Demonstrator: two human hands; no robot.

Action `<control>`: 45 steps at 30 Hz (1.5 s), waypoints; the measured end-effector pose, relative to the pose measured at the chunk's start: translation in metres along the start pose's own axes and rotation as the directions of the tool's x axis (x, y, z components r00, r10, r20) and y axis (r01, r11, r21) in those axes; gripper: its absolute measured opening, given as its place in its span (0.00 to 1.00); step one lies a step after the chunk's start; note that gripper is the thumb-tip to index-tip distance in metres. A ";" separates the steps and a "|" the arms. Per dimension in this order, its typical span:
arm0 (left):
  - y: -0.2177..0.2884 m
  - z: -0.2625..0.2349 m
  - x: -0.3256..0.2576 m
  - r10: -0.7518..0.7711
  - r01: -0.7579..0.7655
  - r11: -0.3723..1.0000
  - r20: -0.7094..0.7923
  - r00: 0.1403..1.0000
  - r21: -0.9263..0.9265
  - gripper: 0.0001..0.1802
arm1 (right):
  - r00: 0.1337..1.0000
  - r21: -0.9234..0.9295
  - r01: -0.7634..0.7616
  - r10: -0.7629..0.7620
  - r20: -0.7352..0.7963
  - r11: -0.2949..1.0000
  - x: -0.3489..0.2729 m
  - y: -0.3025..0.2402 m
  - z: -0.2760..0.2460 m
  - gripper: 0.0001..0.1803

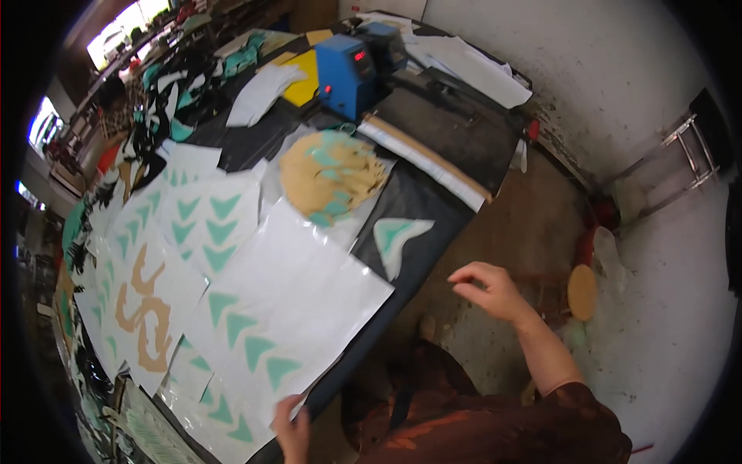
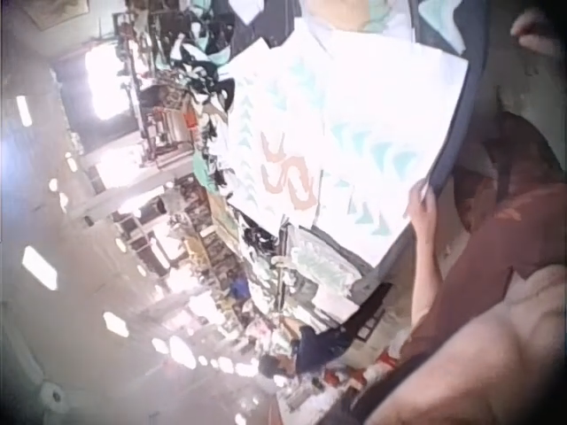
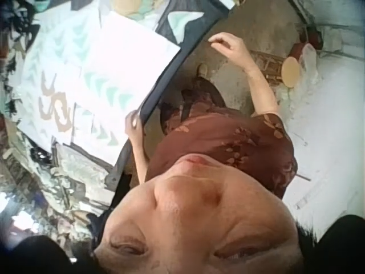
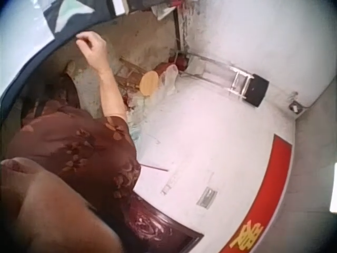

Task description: Peeling material layers and applying them to shoe components followed by heat pressing.

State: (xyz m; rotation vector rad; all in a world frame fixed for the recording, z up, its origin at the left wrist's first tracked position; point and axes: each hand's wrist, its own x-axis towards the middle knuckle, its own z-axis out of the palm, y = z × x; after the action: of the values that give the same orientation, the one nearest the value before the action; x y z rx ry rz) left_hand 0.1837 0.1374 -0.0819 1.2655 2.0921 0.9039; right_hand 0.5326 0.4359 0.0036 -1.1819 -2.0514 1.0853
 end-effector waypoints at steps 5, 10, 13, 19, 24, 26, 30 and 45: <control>0.148 0.137 0.052 0.264 -0.203 0.964 0.547 0.794 -0.171 0.14 | 0.947 -0.148 0.031 -0.076 -0.312 0.989 0.026 0.062 -0.154 0.06; 0.262 0.198 0.121 0.408 -0.393 0.903 0.631 0.660 -0.173 0.17 | 0.875 -0.384 0.103 -0.267 -0.404 0.918 0.083 0.104 -0.272 0.14; 0.317 0.237 0.180 0.549 -0.511 0.822 0.585 0.596 -0.251 0.20 | 0.843 -0.674 0.007 -0.367 -0.393 0.739 0.109 0.135 -0.318 0.24; 0.451 0.311 0.279 0.778 -0.771 0.615 0.287 0.559 -0.167 0.30 | 0.882 -0.841 0.218 -0.469 -0.048 0.496 0.176 0.182 -0.364 0.28; 0.513 0.398 0.337 0.811 -0.825 0.542 0.157 0.564 0.164 0.28 | 0.764 -0.702 0.602 -0.533 0.365 0.381 0.235 0.217 -0.372 0.14; 0.520 0.436 0.352 0.719 -0.719 0.536 0.208 0.664 0.443 0.14 | 0.697 -0.628 0.693 -0.551 0.459 0.354 0.249 0.220 -0.378 0.12; 0.525 0.469 0.359 0.570 -0.576 0.659 0.178 0.802 0.484 0.07 | 0.544 -0.508 0.816 -0.665 0.512 0.277 0.264 0.237 -0.379 0.04; 0.789 0.201 0.389 0.387 -0.251 0.639 -0.022 0.922 0.727 0.15 | 0.182 -0.571 0.810 -0.869 0.460 -0.133 0.415 -0.045 -0.504 0.07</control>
State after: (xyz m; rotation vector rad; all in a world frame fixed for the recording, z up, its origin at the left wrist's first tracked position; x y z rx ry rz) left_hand 0.5970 0.8089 0.3571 2.0776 2.5229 0.2973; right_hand 0.6955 0.9777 0.3330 0.2048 -2.4839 -0.5993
